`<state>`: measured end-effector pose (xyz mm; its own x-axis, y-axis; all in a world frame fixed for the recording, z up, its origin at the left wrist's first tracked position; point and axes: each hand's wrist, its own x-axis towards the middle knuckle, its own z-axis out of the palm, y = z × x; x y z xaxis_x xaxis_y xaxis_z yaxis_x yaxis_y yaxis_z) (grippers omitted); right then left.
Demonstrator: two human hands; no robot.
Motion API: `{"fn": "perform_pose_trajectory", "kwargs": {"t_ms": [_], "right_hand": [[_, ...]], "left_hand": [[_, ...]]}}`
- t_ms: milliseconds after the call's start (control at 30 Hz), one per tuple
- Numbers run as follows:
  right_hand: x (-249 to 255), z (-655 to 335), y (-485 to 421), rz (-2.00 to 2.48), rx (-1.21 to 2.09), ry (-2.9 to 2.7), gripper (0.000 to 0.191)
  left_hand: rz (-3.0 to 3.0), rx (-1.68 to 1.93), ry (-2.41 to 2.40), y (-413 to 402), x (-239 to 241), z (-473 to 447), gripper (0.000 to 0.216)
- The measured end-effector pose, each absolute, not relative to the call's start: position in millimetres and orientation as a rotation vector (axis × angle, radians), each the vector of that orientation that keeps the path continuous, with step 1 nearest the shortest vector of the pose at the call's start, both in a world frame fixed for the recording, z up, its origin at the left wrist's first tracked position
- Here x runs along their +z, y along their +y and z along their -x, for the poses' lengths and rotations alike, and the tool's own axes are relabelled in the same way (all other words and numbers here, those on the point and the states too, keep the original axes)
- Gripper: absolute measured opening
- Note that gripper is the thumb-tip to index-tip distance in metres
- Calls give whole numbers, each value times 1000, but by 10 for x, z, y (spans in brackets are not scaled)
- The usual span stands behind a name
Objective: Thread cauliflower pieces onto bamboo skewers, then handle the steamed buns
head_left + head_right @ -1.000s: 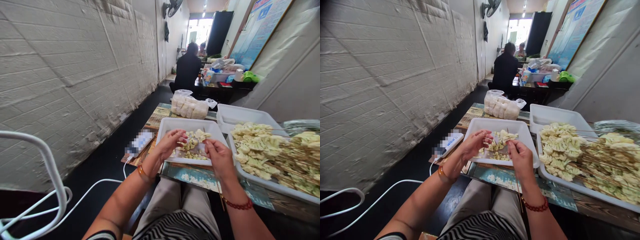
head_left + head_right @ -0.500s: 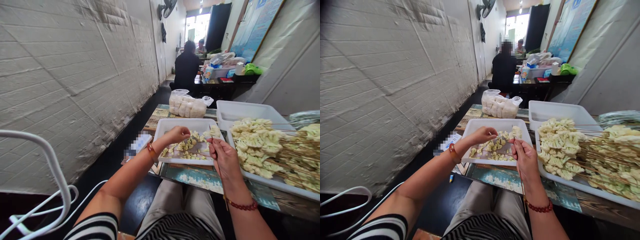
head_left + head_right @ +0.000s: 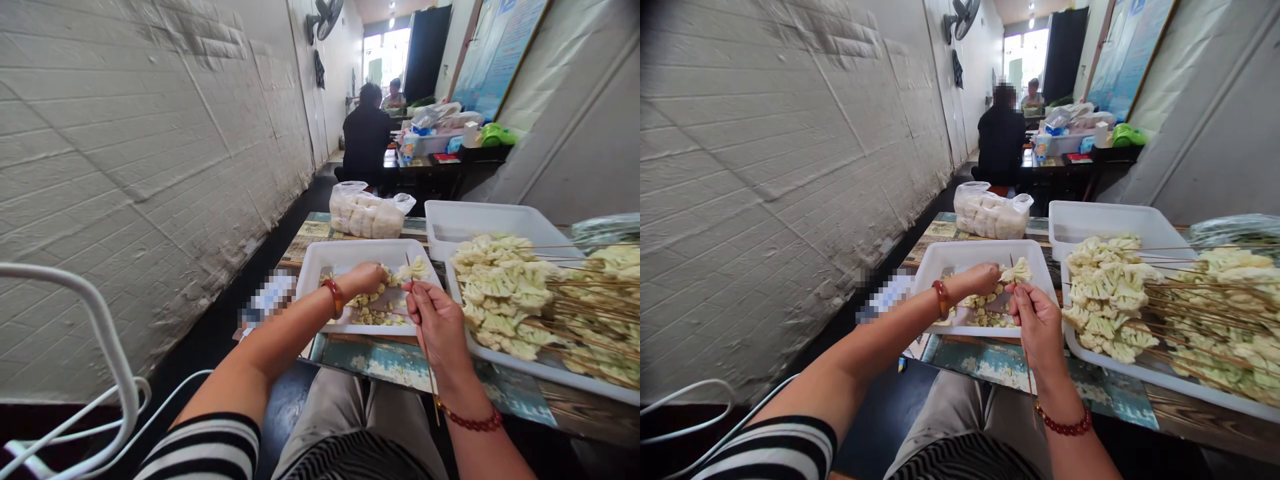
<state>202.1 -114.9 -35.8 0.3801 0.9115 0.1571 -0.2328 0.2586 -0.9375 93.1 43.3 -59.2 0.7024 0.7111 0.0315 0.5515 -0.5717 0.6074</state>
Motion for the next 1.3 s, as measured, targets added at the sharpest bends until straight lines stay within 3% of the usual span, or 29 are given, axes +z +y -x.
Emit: {"fn": "perform_pose_trajectory", "kwargs": {"t_ms": [367, 533, 667, 933, 1300], "right_hand": [[-358, -2003, -1156, 1010, 901, -836, 26], [-368, -2003, -1157, 1047, 891, -888, 31], [-379, -1982, -1152, 1068, 892, -899, 32], [-376, -1915, -1144, 1186, 891, -1048, 35], [-400, -1923, -1162, 1215, 921, -1199, 31]], "left_hand": [[-2019, 457, 858, 339, -18, -682, 16], [-1535, 608, 614, 17, 227, -413, 34], [-1511, 672, 638, -265, 185, -275, 47], [-1432, 912, 817, -504, -108, -280, 39], [-830, 1041, 702, -515, -53, -174, 45]]}}
